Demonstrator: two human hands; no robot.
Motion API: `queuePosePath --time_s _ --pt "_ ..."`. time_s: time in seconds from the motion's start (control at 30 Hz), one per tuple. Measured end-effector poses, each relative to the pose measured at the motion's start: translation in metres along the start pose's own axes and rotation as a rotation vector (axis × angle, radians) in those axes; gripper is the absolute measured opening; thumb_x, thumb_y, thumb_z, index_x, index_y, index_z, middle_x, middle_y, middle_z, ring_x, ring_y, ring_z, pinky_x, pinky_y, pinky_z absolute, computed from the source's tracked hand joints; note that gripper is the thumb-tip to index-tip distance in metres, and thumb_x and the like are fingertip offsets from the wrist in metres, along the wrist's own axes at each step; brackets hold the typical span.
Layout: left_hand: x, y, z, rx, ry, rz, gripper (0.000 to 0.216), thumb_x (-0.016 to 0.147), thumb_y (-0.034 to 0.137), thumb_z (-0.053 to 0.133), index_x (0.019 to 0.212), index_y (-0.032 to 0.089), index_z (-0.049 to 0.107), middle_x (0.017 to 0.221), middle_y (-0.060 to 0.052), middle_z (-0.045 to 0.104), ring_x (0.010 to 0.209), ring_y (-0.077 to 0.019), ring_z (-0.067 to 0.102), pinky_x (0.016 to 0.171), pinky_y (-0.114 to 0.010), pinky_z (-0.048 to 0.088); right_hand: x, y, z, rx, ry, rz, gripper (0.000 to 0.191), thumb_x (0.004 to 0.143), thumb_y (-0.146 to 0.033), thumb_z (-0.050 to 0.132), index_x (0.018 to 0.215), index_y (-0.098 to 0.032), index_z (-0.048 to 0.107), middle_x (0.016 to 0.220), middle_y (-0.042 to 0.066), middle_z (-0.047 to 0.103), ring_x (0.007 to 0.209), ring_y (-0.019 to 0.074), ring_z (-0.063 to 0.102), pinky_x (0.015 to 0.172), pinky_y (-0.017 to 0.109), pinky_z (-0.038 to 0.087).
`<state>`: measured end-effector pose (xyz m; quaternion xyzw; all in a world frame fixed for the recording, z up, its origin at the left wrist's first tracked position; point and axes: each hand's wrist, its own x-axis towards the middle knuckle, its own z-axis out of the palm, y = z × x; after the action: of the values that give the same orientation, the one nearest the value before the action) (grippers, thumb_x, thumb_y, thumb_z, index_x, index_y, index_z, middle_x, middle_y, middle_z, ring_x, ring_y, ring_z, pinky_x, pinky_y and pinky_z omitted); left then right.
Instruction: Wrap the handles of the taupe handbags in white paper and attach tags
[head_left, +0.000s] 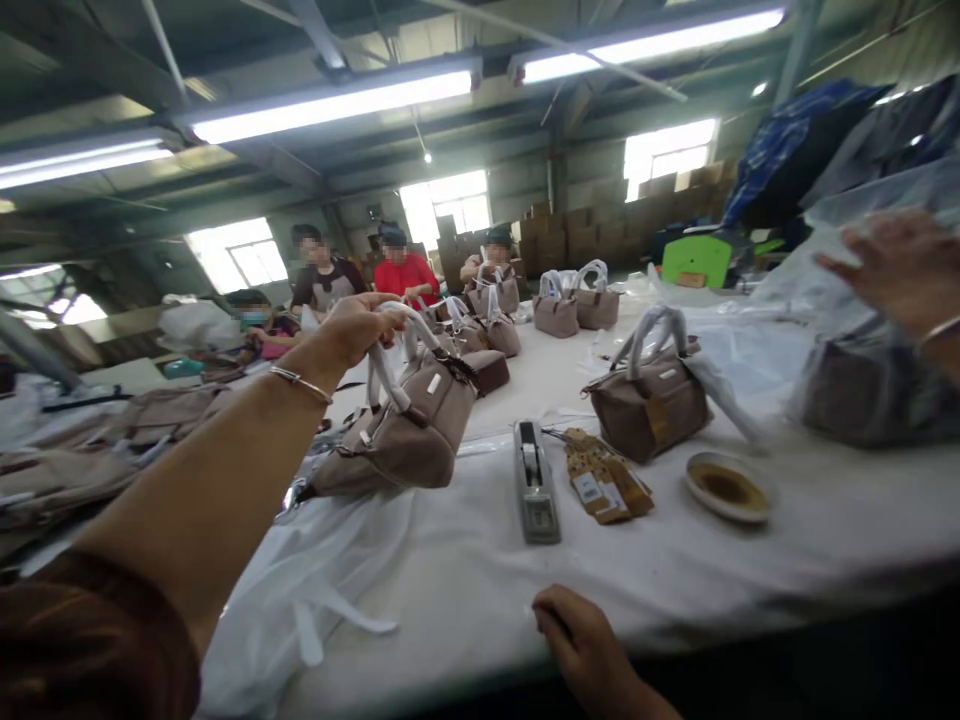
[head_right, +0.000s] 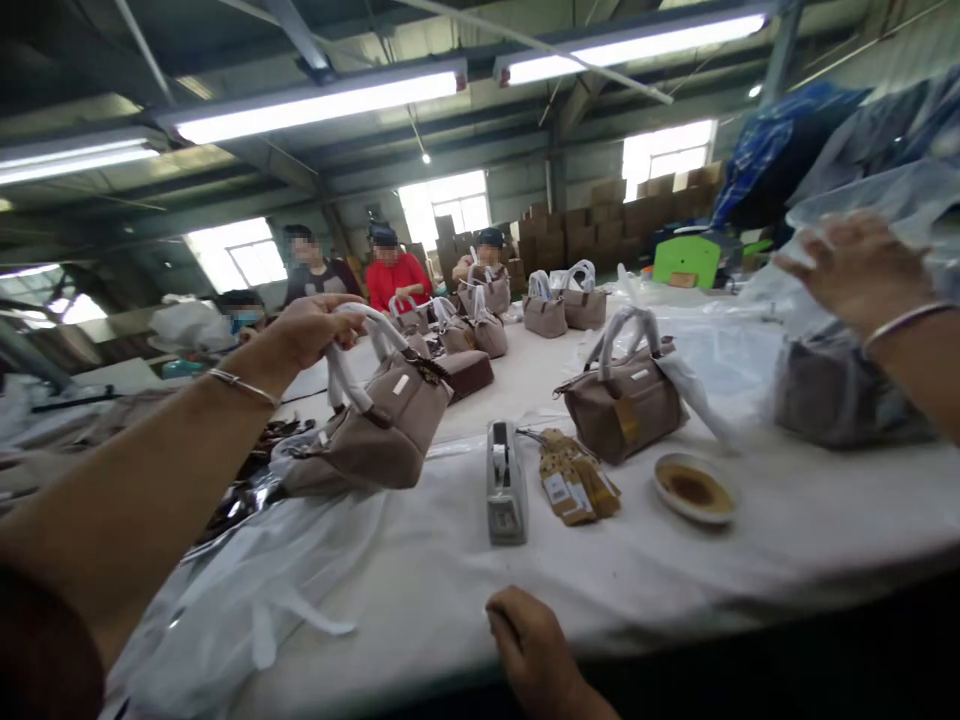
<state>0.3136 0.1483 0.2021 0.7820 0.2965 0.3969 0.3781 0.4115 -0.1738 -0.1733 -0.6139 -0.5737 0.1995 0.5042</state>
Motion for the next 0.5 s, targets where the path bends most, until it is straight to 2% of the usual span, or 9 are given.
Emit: queuePosePath --time_s 0.13,0.2,0.27,0.4,0.5 --pt "-0.033 0.015 -0.025 0.068 0.087 0.065 0.036 0.082 0.045 0.069 0.095 0.011 0.070 0.060 0.000 0.055 0.044 -0.0064 0.040 0.046 -0.021 0.036 0.003 -0.014 -0.002 0.044 0.012 0.139 0.021 0.094 -0.030 0.046 0.079 -0.021 0.057 0.070 0.002 0.061 0.064 0.0178 0.058 0.063 0.028 0.045" --pt "-0.054 0.014 -0.030 0.202 0.150 0.108 0.040 0.078 0.048 0.073 0.098 0.013 0.073 0.059 0.001 0.054 0.046 -0.0078 0.042 0.047 -0.021 0.037 0.001 -0.025 -0.001 0.031 0.032 0.157 0.019 0.093 -0.029 0.048 0.080 -0.021 0.059 0.070 0.002 0.062 0.064 0.0175 0.058 0.063 0.028 0.045" --pt "-0.074 0.008 -0.032 0.344 0.166 0.167 0.045 0.071 0.046 0.080 0.104 0.015 0.074 0.065 0.001 0.060 0.052 -0.0084 0.046 0.052 -0.021 0.039 -0.003 -0.037 0.001 0.000 0.040 0.125 0.018 0.092 -0.026 0.049 0.080 -0.020 0.060 0.072 0.002 0.063 0.067 0.0171 0.059 0.067 0.028 0.045" --pt "-0.105 -0.015 -0.031 0.450 0.096 0.288 0.055 0.063 0.044 0.086 0.110 0.018 0.073 0.084 0.000 0.069 0.068 -0.0093 0.052 0.065 -0.020 0.043 -0.007 -0.056 -0.004 -0.091 0.050 0.040 0.016 0.091 -0.022 0.050 0.082 -0.020 0.063 0.076 0.003 0.066 0.073 0.0167 0.061 0.073 0.028 0.046" --pt "-0.122 -0.033 -0.026 0.419 0.009 0.329 0.059 0.063 0.046 0.084 0.114 0.019 0.072 0.089 -0.001 0.071 0.069 -0.0096 0.052 0.065 -0.019 0.043 -0.004 -0.061 -0.021 -0.170 0.096 0.048 0.017 0.090 -0.021 0.050 0.083 -0.019 0.065 0.078 0.003 0.068 0.075 0.0168 0.062 0.075 0.028 0.047"
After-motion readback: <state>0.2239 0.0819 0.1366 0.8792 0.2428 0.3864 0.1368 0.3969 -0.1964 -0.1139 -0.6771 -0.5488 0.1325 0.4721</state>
